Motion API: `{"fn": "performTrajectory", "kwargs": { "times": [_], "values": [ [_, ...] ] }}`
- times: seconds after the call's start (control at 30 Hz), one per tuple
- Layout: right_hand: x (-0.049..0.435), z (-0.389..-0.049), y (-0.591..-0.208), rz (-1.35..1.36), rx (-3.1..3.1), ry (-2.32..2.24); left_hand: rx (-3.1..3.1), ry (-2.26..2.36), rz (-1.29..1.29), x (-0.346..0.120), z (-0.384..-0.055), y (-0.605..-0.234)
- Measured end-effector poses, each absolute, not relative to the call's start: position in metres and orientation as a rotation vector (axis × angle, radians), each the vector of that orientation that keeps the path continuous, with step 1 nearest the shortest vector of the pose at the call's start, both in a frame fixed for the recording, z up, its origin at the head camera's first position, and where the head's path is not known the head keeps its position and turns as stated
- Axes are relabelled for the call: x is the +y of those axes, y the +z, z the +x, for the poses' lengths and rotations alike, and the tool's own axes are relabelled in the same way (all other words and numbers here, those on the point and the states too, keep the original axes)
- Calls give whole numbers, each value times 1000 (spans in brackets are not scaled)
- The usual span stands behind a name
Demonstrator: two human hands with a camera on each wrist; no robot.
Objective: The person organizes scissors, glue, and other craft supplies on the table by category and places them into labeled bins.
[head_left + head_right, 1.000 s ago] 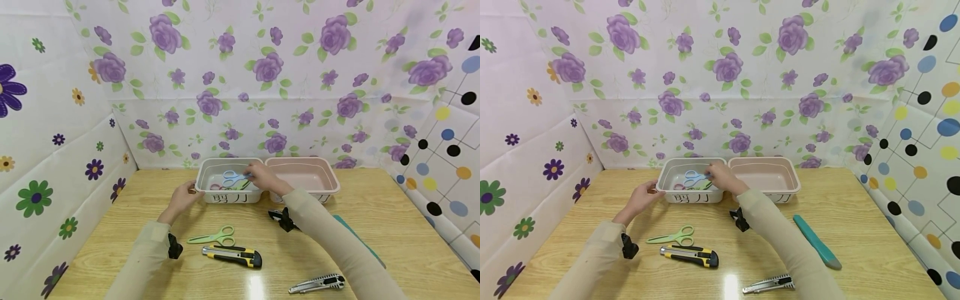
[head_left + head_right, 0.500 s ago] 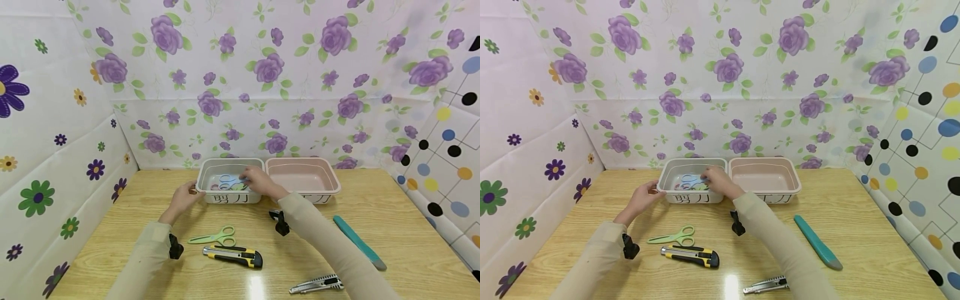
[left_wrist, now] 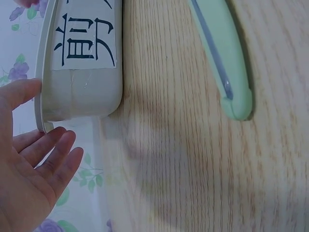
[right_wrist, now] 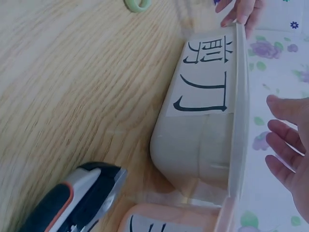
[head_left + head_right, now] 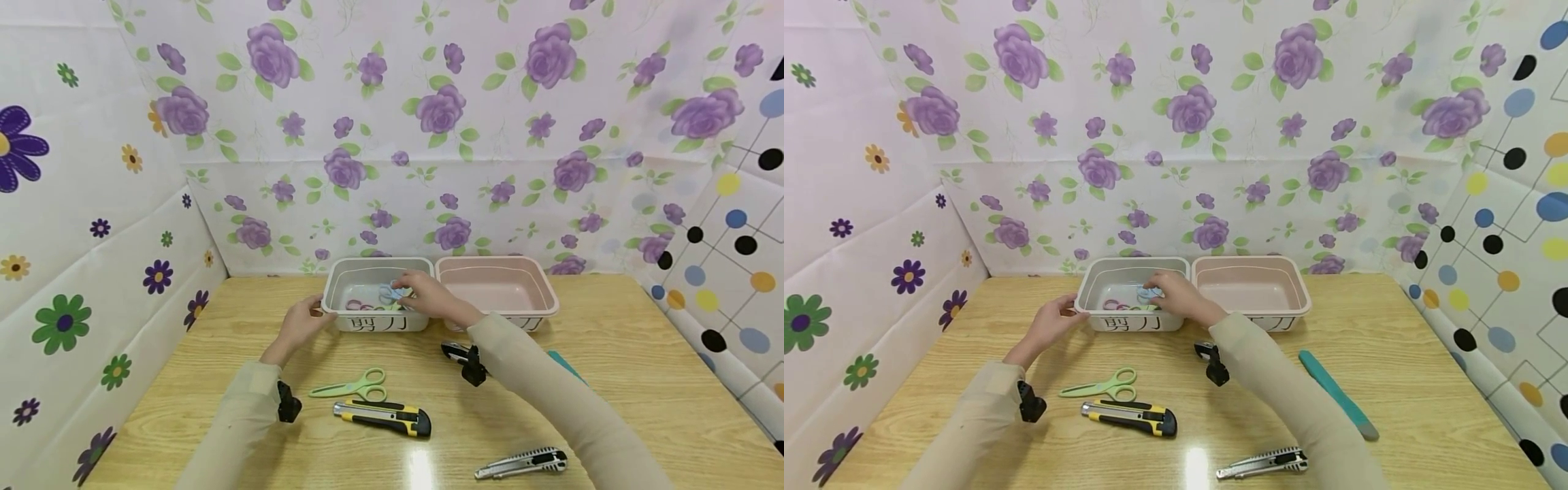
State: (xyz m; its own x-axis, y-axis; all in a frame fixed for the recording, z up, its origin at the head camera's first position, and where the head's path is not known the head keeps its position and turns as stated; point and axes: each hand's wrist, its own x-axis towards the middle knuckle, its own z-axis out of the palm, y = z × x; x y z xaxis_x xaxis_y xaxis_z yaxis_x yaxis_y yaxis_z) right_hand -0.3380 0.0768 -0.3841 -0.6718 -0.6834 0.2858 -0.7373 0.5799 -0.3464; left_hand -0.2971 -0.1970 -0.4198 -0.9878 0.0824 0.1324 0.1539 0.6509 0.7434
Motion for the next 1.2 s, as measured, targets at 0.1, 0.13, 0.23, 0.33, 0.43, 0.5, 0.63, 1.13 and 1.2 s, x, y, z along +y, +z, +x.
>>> {"fn": "performTrajectory", "kwargs": {
  "times": [0.1,0.13,0.23,0.33,0.43,0.5,0.63,1.13,1.2],
  "values": [
    [81,-333,-381,1226,-2694,677,-2776,-1263,-200,-197,-297,-419],
    [83,-331,-380,1226,-2700,687,-2775,-1262,-203,-197,-297,-418],
    [85,-324,-381,1223,-2726,729,-2772,-1257,-214,-197,-297,-417],
    [85,-312,-383,1267,-2724,784,-2766,-1259,-222,-196,-297,-416],
    [81,-296,-389,1384,-2691,778,-2765,-1269,-230,-196,-298,-417],
    [77,-286,-394,1466,-2668,708,-2766,-1271,-236,-196,-298,-417],
    [68,-268,-406,1590,-2687,671,-2763,-1259,-239,-195,-297,-418],
    [45,-261,-447,1815,-2600,626,-2748,-1246,-235,-195,-294,-420],
    [43,-260,-448,1828,-2609,619,-2746,-1247,-235,-195,-294,-420]
  ]
}}
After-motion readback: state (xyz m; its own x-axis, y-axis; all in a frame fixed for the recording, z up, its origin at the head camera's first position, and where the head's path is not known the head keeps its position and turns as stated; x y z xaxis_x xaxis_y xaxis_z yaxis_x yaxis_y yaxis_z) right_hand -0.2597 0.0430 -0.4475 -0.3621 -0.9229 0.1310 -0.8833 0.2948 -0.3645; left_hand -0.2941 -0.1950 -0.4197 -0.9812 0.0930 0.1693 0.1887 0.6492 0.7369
